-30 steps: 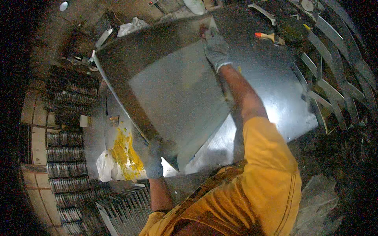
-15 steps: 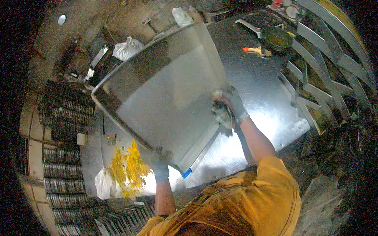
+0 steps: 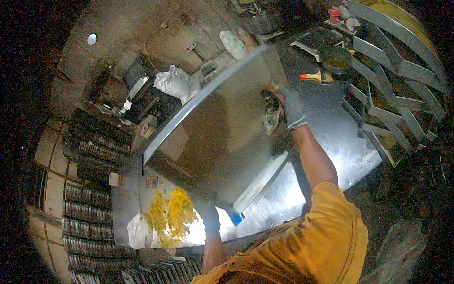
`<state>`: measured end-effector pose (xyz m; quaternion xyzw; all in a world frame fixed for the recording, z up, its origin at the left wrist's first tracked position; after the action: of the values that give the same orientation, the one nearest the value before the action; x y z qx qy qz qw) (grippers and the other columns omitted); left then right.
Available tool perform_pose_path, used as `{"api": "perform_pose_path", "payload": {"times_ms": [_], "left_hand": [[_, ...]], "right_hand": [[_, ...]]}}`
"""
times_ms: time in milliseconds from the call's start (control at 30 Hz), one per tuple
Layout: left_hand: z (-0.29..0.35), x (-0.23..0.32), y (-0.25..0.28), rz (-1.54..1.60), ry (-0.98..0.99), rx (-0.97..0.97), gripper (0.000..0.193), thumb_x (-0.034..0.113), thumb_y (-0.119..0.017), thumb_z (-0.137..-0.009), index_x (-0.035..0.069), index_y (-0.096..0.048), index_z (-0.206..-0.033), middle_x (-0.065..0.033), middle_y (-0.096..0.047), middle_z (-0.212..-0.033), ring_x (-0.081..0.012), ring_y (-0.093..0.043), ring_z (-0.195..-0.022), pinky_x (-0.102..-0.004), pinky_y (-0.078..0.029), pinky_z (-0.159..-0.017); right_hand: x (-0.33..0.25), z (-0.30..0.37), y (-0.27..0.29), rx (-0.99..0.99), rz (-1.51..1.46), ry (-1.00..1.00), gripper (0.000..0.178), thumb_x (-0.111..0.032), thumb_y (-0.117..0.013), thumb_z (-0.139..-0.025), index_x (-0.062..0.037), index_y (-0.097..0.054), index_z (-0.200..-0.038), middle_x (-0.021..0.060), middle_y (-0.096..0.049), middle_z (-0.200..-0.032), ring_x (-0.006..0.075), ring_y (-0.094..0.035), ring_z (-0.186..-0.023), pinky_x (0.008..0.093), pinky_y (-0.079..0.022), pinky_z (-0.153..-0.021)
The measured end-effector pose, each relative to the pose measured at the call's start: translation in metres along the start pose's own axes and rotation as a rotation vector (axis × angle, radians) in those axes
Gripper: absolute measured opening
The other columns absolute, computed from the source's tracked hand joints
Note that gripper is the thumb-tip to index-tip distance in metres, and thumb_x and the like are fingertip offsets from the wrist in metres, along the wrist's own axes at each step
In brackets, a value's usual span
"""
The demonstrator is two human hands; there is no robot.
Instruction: The person repeatedly wipes the interior and exterior surfaces of rectangular metal trays using a blue sponge and a cloth. They handle each tray one at a time, flip it to access different sides, and place cleaned trays into a stack nearby.
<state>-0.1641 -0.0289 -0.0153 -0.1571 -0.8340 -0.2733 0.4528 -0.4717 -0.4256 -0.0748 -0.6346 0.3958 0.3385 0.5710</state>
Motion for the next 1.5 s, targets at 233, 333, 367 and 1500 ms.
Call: {"api": "perform_pose_path", "payload": {"times_ms": [233, 333, 367, 1500], "left_hand": [[-0.065, 0.084, 0.033, -0.211, -0.045, -0.560, 0.093, 0.012, -0.074, -0.068, -0.002, -0.035, -0.151, -0.0211, -0.052, -0.145, -0.0313, -0.051, -0.132, -0.0420, -0.041, -0.110], [-0.053, 0.053, 0.011, -0.251, -0.253, -0.589, 0.087, 0.020, -0.078, -0.070, -0.002, -0.043, -0.146, -0.0216, -0.054, -0.142, -0.0335, -0.052, -0.131, -0.0424, -0.038, -0.111], [-0.052, 0.057, 0.001, -0.147, -0.225, -0.566, 0.085, 0.022, -0.079, -0.070, -0.002, -0.045, -0.145, -0.0212, -0.055, -0.140, -0.0334, -0.052, -0.130, -0.0427, -0.038, -0.111], [0.025, 0.169, -0.075, -0.315, -0.254, -0.396, 0.082, 0.011, -0.074, -0.066, -0.010, -0.045, -0.140, -0.0330, -0.060, -0.124, -0.0474, -0.061, -0.115, -0.0461, -0.048, -0.099]], "right_hand": [[-0.148, 0.032, -0.059, 0.249, 1.022, 1.105, 0.024, -0.016, -0.059, -0.087, 0.0005, -0.069, -0.102, 0.0156, -0.070, -0.088, 0.0245, -0.068, -0.088, 0.0388, -0.052, -0.080], [-0.165, 0.087, -0.121, 0.199, -0.019, 0.419, 0.024, -0.012, -0.056, -0.093, -0.0054, -0.067, -0.114, 0.0114, -0.073, -0.089, 0.0271, -0.071, -0.086, 0.0418, -0.056, -0.078], [-0.145, 0.097, -0.131, 0.059, -0.072, 0.399, 0.027, -0.012, -0.055, -0.094, -0.0070, -0.065, -0.119, 0.0114, -0.073, -0.093, 0.0288, -0.070, -0.090, 0.0437, -0.055, -0.082], [-0.014, -0.030, 0.045, 0.567, 1.205, 0.589, 0.036, -0.024, -0.053, -0.096, -0.0011, -0.063, -0.123, 0.0253, -0.067, -0.103, 0.0376, -0.067, -0.098, 0.0526, -0.051, -0.080]]}}
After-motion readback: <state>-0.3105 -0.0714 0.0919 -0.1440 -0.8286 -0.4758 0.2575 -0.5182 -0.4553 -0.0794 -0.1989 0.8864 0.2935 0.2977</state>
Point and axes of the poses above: each hand's wrist, its own z-axis away from the middle knuckle, its own y-axis out of the back of the hand, x = y × z, the point moved 6 cm from there along -z, towards the middle knuckle
